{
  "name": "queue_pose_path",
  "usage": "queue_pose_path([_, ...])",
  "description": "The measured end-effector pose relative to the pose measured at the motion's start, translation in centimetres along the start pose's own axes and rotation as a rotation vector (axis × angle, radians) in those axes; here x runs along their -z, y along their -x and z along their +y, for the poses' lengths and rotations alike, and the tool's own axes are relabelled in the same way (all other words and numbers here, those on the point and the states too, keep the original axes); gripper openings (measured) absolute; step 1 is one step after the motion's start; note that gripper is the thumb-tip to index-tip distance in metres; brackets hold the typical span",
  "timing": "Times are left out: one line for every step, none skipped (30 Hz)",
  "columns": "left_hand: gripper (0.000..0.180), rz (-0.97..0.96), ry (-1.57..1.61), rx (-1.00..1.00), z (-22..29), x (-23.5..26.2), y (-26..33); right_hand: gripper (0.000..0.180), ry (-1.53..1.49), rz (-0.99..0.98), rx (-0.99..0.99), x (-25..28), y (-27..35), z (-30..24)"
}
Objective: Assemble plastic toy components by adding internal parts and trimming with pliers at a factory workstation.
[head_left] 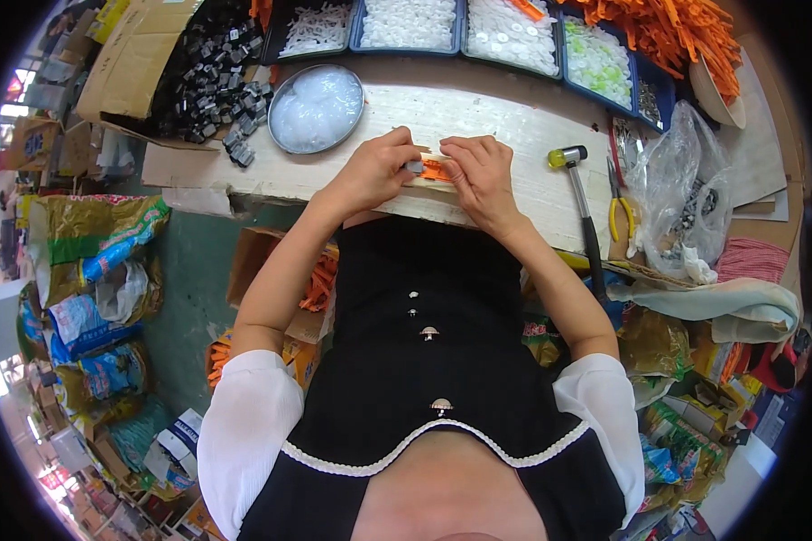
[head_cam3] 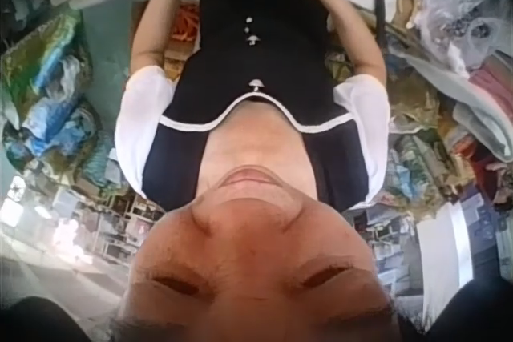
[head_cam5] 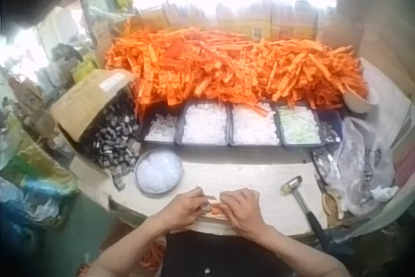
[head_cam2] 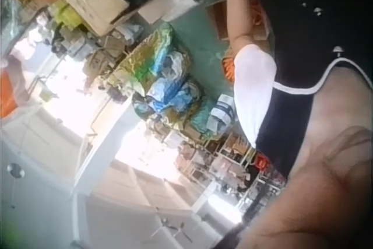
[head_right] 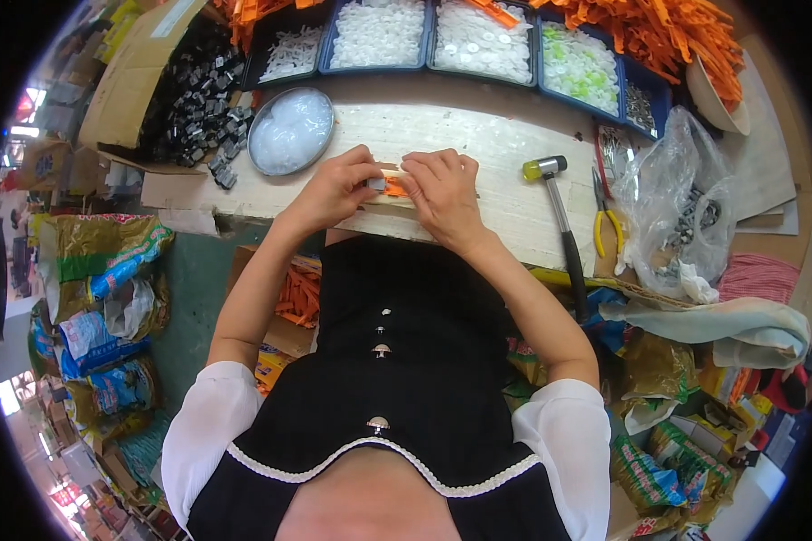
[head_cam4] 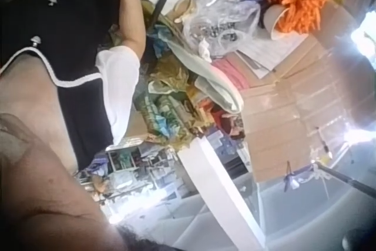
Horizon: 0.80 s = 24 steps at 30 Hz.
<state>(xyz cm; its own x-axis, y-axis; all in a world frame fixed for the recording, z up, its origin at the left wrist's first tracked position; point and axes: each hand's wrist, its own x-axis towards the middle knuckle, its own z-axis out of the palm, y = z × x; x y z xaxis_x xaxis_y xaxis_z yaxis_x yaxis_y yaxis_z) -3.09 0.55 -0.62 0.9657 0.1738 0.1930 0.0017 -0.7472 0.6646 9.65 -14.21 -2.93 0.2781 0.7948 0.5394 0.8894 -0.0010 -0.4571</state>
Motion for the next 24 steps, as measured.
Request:
queue_pose_path([0.020, -0.003, 0.000, -0.003, -0.1, -0.1, -0.1, 0.016, -0.012, 0.006, -0.004, 0.0, 0.0, 0.0])
queue_pose_path([0.021, -0.010, 0.021, 0.003, -0.3, -0.1, -0.1, 0.016, -0.012, 0.008, -0.006, 0.0, 0.1, 0.1])
queue_pose_path([0.021, -0.017, 0.042, 0.010, -0.5, -0.2, -0.1, 0.016, -0.005, 0.019, -0.003, 0.0, 0.1, 0.1])
queue_pose_path([0.021, -0.019, 0.041, 0.009, -0.5, -0.3, 0.0, 0.015, 0.002, 0.030, 0.000, 0.0, 0.1, 0.1])
queue_pose_path([0.019, 0.054, 0.229, 0.154, -0.5, -0.5, 0.3, 0.015, 0.001, 0.031, -0.001, 0.0, 0.1, 0.2])
queue_pose_path([0.017, 0.128, 0.418, 0.298, -0.6, -0.7, 0.5, 0.015, -0.006, 0.034, -0.009, -0.1, 0.2, 0.2])
queue_pose_path([0.017, 0.127, 0.418, 0.301, -0.8, -0.7, 0.9, 0.014, -0.014, 0.034, -0.018, -0.1, 0.3, 0.2])
queue_pose_path([0.016, 0.167, 0.697, 0.474, -1.0, -0.8, 1.3, 0.014, -0.016, 0.033, -0.019, -0.1, 0.3, 0.1])
queue_pose_path([0.015, 0.208, 0.978, 0.648, -1.3, -0.9, 1.7, 0.014, -0.016, 0.039, -0.016, -0.1, 0.2, 0.0])
queue_pose_path([0.015, 0.211, 0.979, 0.652, -1.3, -1.2, 1.9, 0.014, -0.017, 0.042, -0.010, -0.1, 0.1, -0.1])
queue_pose_path([0.014, 0.239, 0.972, 0.612, -1.2, -1.7, 2.1, 0.014, -0.020, 0.037, -0.009, -0.1, 0.1, -0.2])
queue_pose_path([0.014, 0.267, 0.964, 0.573, -1.2, -2.1, 2.3, 0.013, -0.017, 0.034, -0.014, -0.1, 0.1, -0.2])
queue_pose_path([0.013, 0.286, 0.961, 0.560, -1.5, -2.4, 2.2, 0.013, -0.013, 0.034, -0.019, -0.1, 0.1, -0.2])
queue_pose_path([0.013, 0.288, 0.962, 0.563, -1.6, -2.5, 2.3, 0.013, -0.015, 0.030, -0.019, -0.1, 0.1, -0.2])
queue_pose_path([0.013, 0.299, 0.944, 0.544, -1.6, -2.7, 2.3, 0.013, -0.016, 0.030, -0.018, -0.2, 0.1, -0.1])
queue_pose_path([0.012, 0.308, 0.926, 0.525, -1.5, -2.7, 2.2, 0.013, -0.017, 0.032, -0.019, -0.3, 0.1, -0.1])
queue_pose_path([0.012, 0.308, 0.926, 0.531, -1.5, -2.6, 2.0, 0.013, -0.020, 0.029, -0.021, -0.4, 0.1, 0.0])
queue_pose_path([0.012, 0.284, 0.902, 0.561, -1.3, -2.5, 1.8, 0.013, -0.024, 0.020, -0.029, -0.5, 0.1, 0.1])
queue_pose_path([0.011, 0.265, 0.875, 0.578, -1.0, -2.1, 1.5, 0.013, -0.022, 0.018, -0.028, -0.4, 0.0, -0.1])
queue_pose_path([0.011, 0.268, 0.873, 0.571, -0.8, -1.6, 1.4, 0.013, -0.019, 0.023, -0.022, -0.3, -0.1, -0.2])
queue_pose_path([0.011, 0.236, 0.854, 0.574, -0.6, -1.2, 1.2, 0.013, -0.021, 0.020, -0.021, -0.1, -0.2, -0.3])
queue_pose_path([0.011, 0.198, 0.836, 0.586, -0.6, -1.0, 1.0, 0.013, -0.026, 0.012, -0.029, -0.2, -0.2, -0.2])
queue_pose_path([0.011, 0.197, 0.835, 0.585, -0.7, -0.9, 0.8, 0.013, -0.026, 0.013, -0.030, -0.2, -0.3, -0.1])
queue_pose_path([0.011, 0.184, 0.822, 0.606, -0.8, -0.8, 0.5, 0.013, -0.038, 0.004, -0.049, -0.2, -0.3, 0.1])
